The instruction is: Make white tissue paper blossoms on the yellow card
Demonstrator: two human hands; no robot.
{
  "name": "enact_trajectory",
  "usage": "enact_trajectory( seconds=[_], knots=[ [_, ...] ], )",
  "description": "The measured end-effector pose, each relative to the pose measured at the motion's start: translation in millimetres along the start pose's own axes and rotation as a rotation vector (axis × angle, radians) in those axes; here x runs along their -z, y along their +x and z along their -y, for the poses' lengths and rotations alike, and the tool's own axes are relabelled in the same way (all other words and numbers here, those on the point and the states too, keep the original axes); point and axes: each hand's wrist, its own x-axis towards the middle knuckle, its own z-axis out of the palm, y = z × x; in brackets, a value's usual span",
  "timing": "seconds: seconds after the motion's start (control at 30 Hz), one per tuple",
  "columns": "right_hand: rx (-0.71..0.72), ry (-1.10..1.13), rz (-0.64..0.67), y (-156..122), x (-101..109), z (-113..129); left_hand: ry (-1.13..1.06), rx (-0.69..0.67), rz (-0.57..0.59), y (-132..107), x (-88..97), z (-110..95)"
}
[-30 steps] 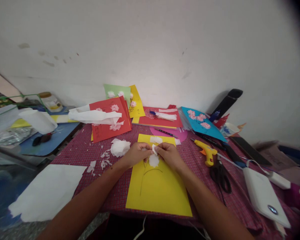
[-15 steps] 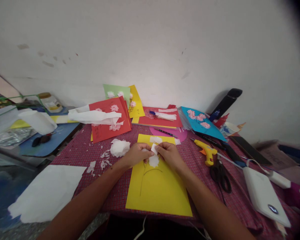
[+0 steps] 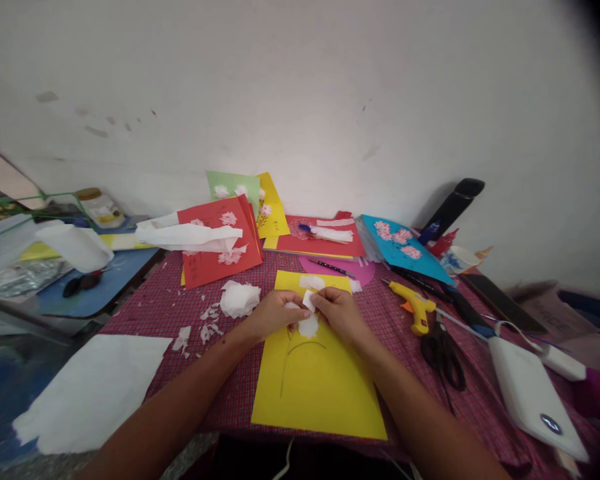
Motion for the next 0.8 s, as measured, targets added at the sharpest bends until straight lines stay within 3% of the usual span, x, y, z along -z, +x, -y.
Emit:
enact_trajectory(
  seconds=[0.4,0.57,0.8],
  knots=[
    [0.018,-0.031,0.068,0.6,0.3,-3.5,-0.003,-0.036,-0.027,-3.7,0.0,-6.0],
    [0.195,-0.056,-0.085,2.2,6.9,-0.8,0.001,-0.036,-0.062,-4.1,1.4,-8.3],
    [0.264,-0.06,0.148,-7.7,9.8,7.5,-0.003,-0.035,-0.077,-4.7,1.7,-11.8]
  ],
)
